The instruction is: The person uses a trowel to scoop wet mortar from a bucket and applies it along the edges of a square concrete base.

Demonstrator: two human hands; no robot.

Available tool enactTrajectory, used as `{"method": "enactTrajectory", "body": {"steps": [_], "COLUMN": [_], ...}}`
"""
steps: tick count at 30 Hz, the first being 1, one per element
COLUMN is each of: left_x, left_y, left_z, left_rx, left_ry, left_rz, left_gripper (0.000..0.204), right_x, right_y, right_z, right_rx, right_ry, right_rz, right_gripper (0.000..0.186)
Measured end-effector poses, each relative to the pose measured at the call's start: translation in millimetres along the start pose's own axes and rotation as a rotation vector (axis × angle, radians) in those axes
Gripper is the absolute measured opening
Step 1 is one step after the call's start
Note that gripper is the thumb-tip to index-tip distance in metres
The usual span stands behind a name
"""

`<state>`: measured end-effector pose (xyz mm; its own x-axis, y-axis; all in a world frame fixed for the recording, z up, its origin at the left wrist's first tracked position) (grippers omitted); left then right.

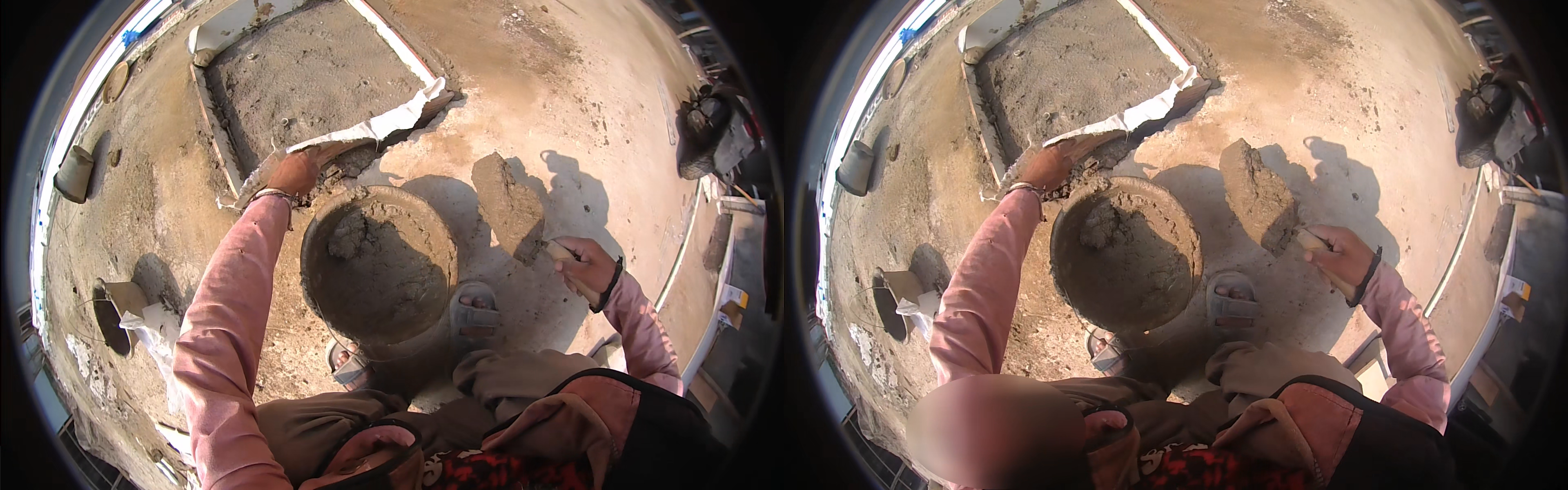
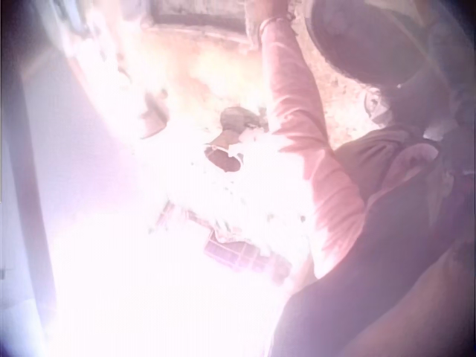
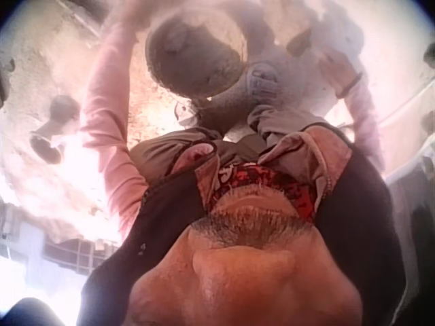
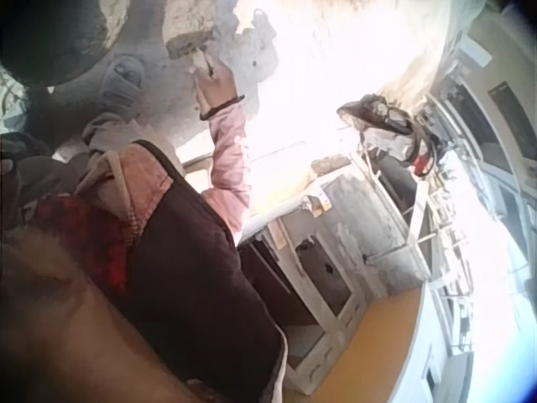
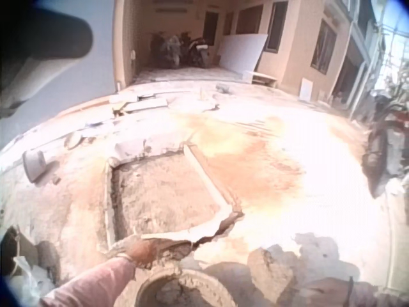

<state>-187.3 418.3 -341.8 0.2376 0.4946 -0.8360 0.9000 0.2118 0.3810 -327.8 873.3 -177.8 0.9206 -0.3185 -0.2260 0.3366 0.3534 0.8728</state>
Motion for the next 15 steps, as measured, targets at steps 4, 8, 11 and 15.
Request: {"method": "enactTrajectory", "body": {"steps": [4, 8, 11, 15], "left_x": [12, 16, 9, -3], "left_y": [-13, -19, -18, -12], "left_z": [17, 37, 26, 16], "left_rx": [0.069, -0.023, -0.008, 0.002], "left_ry": [-0.069, -0.087, -0.085, -0.048], "left_rz": [-0.178, -0.258, -0.274, -0.265], "left_gripper": [0.03, 0.024, 0.027, 0.028], "right_x": [-5, -2, -2, -7], "right_y": [-18, -50, -94, -159], "right_z": [15, 61, 105, 139], "right_rx": [0.053, 0.012, -0.015, 0.23], "right_ry": [0.123, 0.285, 0.538, 0.258], "right_rz": [0.074, 0.217, 0.255, 0.401], "right_gripper": [0.019, 0.02, 0.024, 0.025]}}
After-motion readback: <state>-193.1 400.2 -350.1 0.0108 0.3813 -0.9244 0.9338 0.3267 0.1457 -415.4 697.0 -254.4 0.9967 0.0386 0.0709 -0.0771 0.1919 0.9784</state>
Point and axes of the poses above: each hand's wrist, its own y-axis away from the middle knuckle, its own x-axis out of the palm, z = x × y, the point moved 8 cm from there along -y, towards the middle knuckle, and after that the axes turned 12 degrees about x, right-handed, at the moved point
